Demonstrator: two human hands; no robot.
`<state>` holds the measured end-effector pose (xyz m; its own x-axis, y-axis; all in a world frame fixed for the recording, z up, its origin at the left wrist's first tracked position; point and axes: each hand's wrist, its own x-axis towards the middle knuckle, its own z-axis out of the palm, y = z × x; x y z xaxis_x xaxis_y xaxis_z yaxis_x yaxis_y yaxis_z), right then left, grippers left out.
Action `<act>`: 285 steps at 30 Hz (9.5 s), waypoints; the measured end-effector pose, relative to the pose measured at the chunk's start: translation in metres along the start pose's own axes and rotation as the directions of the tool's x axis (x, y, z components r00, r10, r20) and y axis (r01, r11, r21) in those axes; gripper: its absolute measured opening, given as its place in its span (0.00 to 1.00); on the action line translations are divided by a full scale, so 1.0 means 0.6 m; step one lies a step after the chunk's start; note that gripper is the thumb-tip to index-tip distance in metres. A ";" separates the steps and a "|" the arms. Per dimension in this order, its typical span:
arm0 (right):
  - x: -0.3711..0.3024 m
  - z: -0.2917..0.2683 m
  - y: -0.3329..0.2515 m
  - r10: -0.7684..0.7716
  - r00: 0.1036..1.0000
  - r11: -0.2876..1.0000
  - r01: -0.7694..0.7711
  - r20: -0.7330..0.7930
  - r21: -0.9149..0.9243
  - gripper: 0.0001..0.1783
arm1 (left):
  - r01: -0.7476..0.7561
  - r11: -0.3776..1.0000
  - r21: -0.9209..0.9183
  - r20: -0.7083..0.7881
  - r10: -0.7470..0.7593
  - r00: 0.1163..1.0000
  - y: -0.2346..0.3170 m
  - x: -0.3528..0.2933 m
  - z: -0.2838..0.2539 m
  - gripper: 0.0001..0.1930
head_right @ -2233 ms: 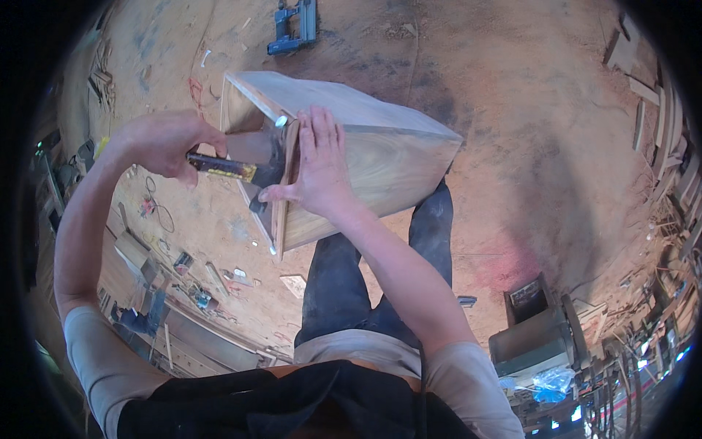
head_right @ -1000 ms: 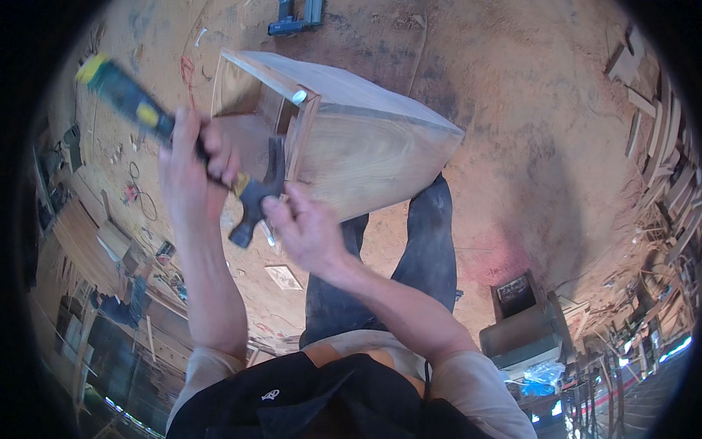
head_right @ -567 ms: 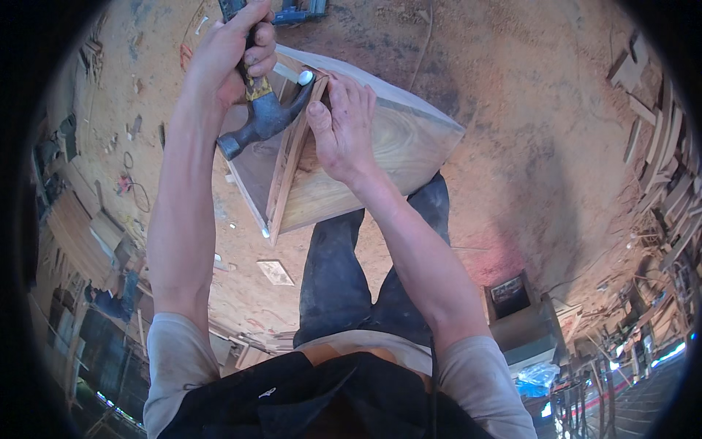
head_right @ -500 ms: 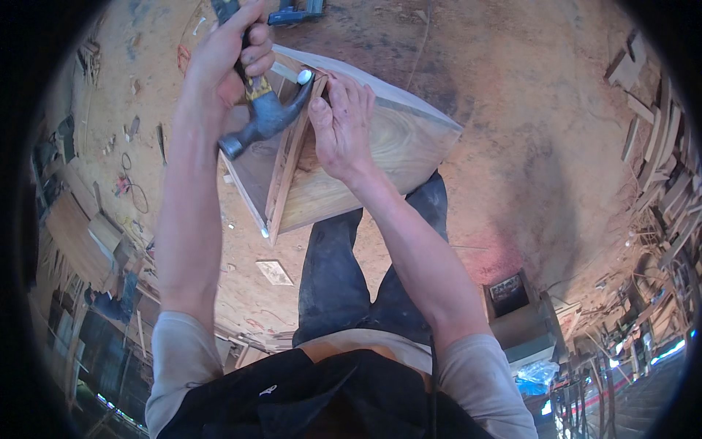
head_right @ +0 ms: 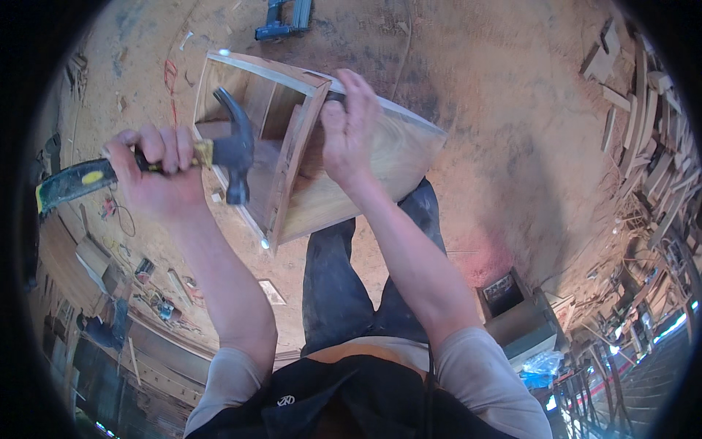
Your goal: The person hammers white plastic feet onto the corners of a wooden box frame. They repeatedly pick up feet from a nearby metal tray and tap them into place with a hammer, rotating the box to access each corner.
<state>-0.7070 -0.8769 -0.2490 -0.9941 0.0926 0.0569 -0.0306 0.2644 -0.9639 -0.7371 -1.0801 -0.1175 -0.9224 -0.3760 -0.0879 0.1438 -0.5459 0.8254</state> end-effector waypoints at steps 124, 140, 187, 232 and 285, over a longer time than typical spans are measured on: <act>-1.173 -1.467 -0.094 0.734 0.476 0.073 -0.764 -0.485 -0.641 0.22 | 0.006 -0.037 0.999 -0.035 -0.832 0.554 -0.107 -0.738 0.190 0.24; -1.180 -1.489 -0.048 0.807 0.458 0.010 -0.643 -0.374 -0.766 0.24 | -0.030 0.010 0.999 0.027 -0.784 0.620 -0.085 -0.786 0.154 0.27; -0.941 -1.266 -0.192 0.385 0.794 0.257 -0.582 -0.470 -0.772 0.15 | 0.133 -0.070 0.989 -0.121 -0.895 0.430 -0.081 -0.763 0.146 0.25; 0.180 -0.078 -0.061 0.127 0.817 0.950 0.064 0.563 -0.306 0.08 | 0.846 0.467 0.256 -0.280 -0.802 0.528 0.083 -0.382 -0.170 0.21; 0.091 -0.070 -0.036 0.225 0.884 0.931 -0.070 0.410 -0.359 0.60 | 0.185 0.317 0.930 0.027 -0.561 0.827 -0.029 -0.078 -0.006 0.28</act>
<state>-0.7560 -0.8375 -0.2143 -0.9282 -0.2522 -0.2734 0.0790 0.5845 -0.8075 -0.6952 -1.0555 -0.1297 -0.8534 0.0158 -0.5210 -0.4582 0.4537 0.7644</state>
